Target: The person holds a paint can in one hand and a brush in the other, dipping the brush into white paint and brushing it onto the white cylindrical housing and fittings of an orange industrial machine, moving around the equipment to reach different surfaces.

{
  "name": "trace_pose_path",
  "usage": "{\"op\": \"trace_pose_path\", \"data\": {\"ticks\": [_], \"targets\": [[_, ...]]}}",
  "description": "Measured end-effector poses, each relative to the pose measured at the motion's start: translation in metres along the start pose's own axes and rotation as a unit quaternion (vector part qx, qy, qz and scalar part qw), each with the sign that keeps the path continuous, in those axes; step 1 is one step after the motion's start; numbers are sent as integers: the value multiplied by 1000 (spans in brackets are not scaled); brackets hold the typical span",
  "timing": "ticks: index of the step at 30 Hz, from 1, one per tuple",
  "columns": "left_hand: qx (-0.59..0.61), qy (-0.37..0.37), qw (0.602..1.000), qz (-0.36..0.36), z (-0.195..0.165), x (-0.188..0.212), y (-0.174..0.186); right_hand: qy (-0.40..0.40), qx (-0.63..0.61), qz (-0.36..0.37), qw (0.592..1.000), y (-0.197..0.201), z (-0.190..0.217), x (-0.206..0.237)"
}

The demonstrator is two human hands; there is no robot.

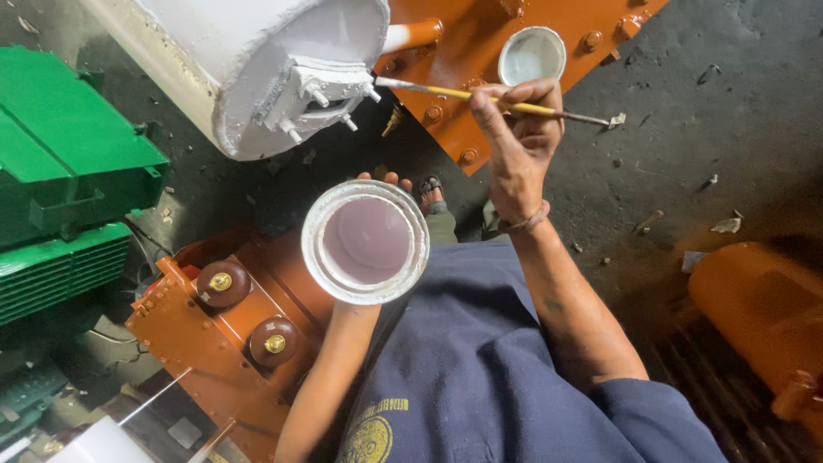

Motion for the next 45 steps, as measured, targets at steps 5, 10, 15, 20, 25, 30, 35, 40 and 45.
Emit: {"op": "trace_pose_path", "data": {"ticks": [5, 10, 15, 20, 25, 30, 35, 40, 45], "targets": [[8, -5, 1000, 2, 5, -9, -5, 34, 51, 35, 998, -12, 24, -11], [21, -8, 1000, 1, 9, -22, -7, 68, 90, 100, 989, -25, 41, -38], [44, -13, 999, 0, 13, -34, -9, 63, 103, 110, 987, -23, 52, -71], [67, -26, 997, 0, 22, -45, -11, 85, 163, 179, 967, -22, 56, -97], [87, -23, 996, 10, 35, -55, -16, 68, 102, 189, 974, -19, 56, -111], [52, -58, 997, -25, 45, -65, -16, 62, 147, 214, 964, -18, 59, -124], [115, -38, 992, -32, 51, -74, -20, 76, 111, 231, 964, -21, 70, -138], [107, -46, 992, -42, 53, -83, -23, 78, 166, 244, 952, -30, 83, -150], [68, -53, 996, -39, 54, -96, -25, 138, 168, 262, 940, -41, 102, -163]]}}
Point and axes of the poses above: each hand's wrist, its own x-axis away from the middle knuckle, its own y-axis out of the back of the hand, z = x × y, the point moved 4 cm from there along -x, towards the middle knuckle, and after that the axes turned 1 degree about -z, right-handed, at the moved point
